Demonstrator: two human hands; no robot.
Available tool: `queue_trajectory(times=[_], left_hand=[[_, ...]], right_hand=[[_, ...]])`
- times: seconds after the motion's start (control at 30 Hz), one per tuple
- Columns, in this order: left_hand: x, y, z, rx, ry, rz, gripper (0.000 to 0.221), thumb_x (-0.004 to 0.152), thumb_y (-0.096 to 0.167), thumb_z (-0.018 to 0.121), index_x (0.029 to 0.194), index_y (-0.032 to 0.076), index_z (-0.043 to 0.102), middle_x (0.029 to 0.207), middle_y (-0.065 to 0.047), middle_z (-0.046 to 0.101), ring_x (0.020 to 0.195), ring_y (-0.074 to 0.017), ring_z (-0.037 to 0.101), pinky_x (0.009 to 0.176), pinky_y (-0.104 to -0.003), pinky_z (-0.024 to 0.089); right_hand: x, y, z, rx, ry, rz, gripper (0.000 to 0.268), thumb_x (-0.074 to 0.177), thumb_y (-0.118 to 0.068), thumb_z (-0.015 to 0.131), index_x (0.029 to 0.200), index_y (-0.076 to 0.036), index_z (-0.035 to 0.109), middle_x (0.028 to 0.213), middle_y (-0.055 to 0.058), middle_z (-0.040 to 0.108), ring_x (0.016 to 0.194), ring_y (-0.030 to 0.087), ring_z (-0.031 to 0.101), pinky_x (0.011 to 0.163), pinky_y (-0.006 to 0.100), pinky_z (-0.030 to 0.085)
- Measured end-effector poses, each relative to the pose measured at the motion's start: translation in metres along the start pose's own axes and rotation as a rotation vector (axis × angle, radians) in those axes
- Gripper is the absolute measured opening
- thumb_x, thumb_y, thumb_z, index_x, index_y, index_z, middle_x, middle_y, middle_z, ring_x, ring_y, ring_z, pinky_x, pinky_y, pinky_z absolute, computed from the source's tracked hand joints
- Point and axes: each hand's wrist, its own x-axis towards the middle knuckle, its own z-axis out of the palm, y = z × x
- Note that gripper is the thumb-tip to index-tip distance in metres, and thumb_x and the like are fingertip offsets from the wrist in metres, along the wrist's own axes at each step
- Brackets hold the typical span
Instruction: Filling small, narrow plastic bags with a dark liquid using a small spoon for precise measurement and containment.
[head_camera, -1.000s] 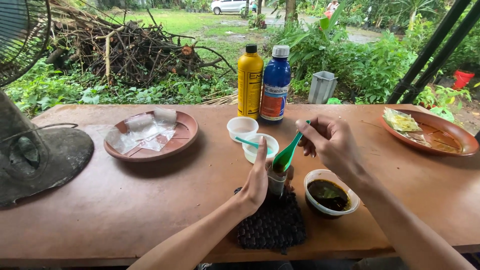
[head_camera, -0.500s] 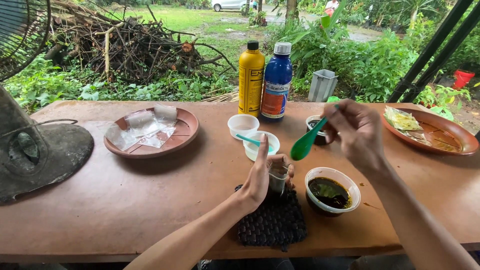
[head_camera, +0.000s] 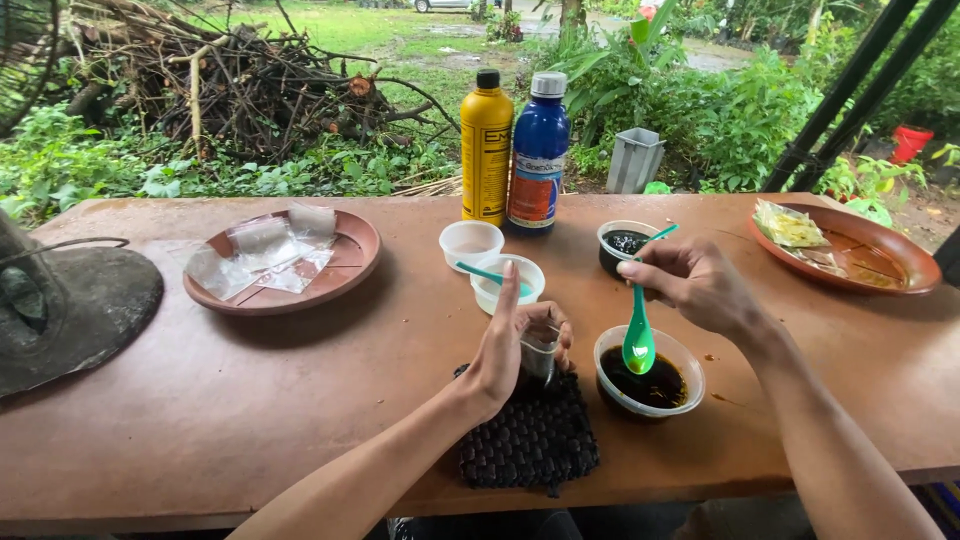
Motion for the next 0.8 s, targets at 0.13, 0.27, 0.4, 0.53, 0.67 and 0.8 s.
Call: queue_trajectory(times=[0.13, 0.27, 0.4, 0.53, 0.67, 0.8], left_hand=[[0.002, -0.003, -0.002, -0.004, 0.026, -0.008, 0.099, 0.093, 0.083, 0.015, 0.074, -0.001, 0.063, 0.053, -0.016, 0.056, 0.057, -0.026, 0.067, 0.067, -0.035, 0.057], [0.003, -0.004, -0.002, 0.017, 0.033, 0.002, 0.1, 0.092, 0.084, 0.015, 0.074, -0.001, 0.065, 0.054, -0.016, 0.058, 0.058, -0.0258, 0.068, 0.067, -0.035, 0.058], [0.002, -0.003, -0.002, 0.019, 0.033, 0.006, 0.099, 0.092, 0.083, 0.015, 0.074, -0.001, 0.065, 0.055, -0.016, 0.058, 0.058, -0.0262, 0.068, 0.068, -0.035, 0.058], [0.002, -0.004, -0.004, 0.012, 0.038, -0.006, 0.1, 0.091, 0.084, 0.014, 0.075, -0.001, 0.065, 0.055, -0.016, 0.058, 0.057, -0.0259, 0.068, 0.066, -0.034, 0.057], [0.006, -0.008, -0.007, 0.008, 0.05, -0.021, 0.102, 0.091, 0.084, 0.015, 0.076, -0.003, 0.067, 0.055, -0.017, 0.059, 0.058, -0.0272, 0.068, 0.065, -0.034, 0.057], [0.006, -0.008, -0.006, -0.006, 0.047, -0.022, 0.102, 0.091, 0.084, 0.015, 0.076, -0.003, 0.066, 0.055, -0.017, 0.059, 0.058, -0.0272, 0.068, 0.064, -0.034, 0.057]], right_hand=[[-0.003, -0.003, 0.002, -0.042, -0.019, 0.02, 0.015, 0.092, -0.007, 0.071, 0.078, -0.002, 0.074, 0.053, 0.008, 0.06, 0.048, 0.009, 0.048, 0.049, 0.022, 0.04], [0.001, 0.011, 0.001, -0.04, -0.057, 0.021, 0.014, 0.09, -0.004, 0.071, 0.079, 0.001, 0.076, 0.052, 0.012, 0.062, 0.042, 0.011, 0.05, 0.044, 0.023, 0.043], [0.004, 0.021, 0.003, -0.007, -0.083, 0.032, 0.014, 0.09, -0.004, 0.071, 0.079, 0.002, 0.077, 0.052, 0.012, 0.063, 0.042, 0.011, 0.051, 0.044, 0.023, 0.045], [0.004, 0.013, 0.005, 0.067, -0.103, 0.106, 0.016, 0.092, -0.005, 0.068, 0.08, 0.003, 0.075, 0.055, 0.013, 0.063, 0.044, 0.013, 0.053, 0.044, 0.024, 0.044], [0.007, 0.021, 0.001, 0.24, -0.116, 0.27, 0.018, 0.096, -0.012, 0.065, 0.083, -0.001, 0.072, 0.06, 0.009, 0.057, 0.052, 0.012, 0.05, 0.048, 0.022, 0.036], [0.008, 0.023, 0.001, 0.362, -0.107, 0.336, 0.017, 0.098, -0.011, 0.066, 0.085, 0.0, 0.072, 0.065, 0.006, 0.057, 0.057, 0.01, 0.051, 0.052, 0.021, 0.04]])
